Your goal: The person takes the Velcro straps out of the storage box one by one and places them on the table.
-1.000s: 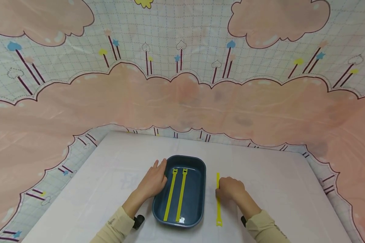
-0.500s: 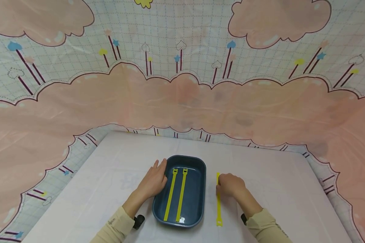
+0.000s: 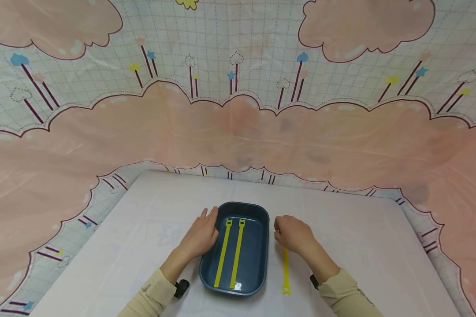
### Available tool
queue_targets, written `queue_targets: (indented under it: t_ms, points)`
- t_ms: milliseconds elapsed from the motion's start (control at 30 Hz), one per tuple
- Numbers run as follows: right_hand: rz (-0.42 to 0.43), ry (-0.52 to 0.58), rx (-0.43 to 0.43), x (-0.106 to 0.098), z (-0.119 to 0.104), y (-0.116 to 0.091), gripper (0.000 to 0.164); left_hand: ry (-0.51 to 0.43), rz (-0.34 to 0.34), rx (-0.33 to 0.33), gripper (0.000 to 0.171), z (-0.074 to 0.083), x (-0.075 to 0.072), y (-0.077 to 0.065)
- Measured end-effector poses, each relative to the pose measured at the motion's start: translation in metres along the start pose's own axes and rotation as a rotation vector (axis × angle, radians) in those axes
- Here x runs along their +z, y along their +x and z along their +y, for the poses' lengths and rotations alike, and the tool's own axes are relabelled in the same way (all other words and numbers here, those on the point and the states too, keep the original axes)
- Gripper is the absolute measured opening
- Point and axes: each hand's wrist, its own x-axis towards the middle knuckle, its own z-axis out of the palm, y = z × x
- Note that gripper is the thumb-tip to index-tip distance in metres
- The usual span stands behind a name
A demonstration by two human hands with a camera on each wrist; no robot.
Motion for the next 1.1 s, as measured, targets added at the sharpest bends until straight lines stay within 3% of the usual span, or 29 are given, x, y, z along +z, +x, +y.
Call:
queue_targets:
  t_ms: [400, 1100]
  points:
    - [0.056, -0.058, -0.101, -0.006, -0.027, 0.005, 0.012, -0.001, 0.001, 0.004, 0.058, -0.001, -0.001, 0.0]
    - [0.037, -0.177, -0.26, 0.016, -0.059, 0.018, 0.025, 0.007, 0.013, 0.024, 0.058, 0.0, -0.001, 0.0]
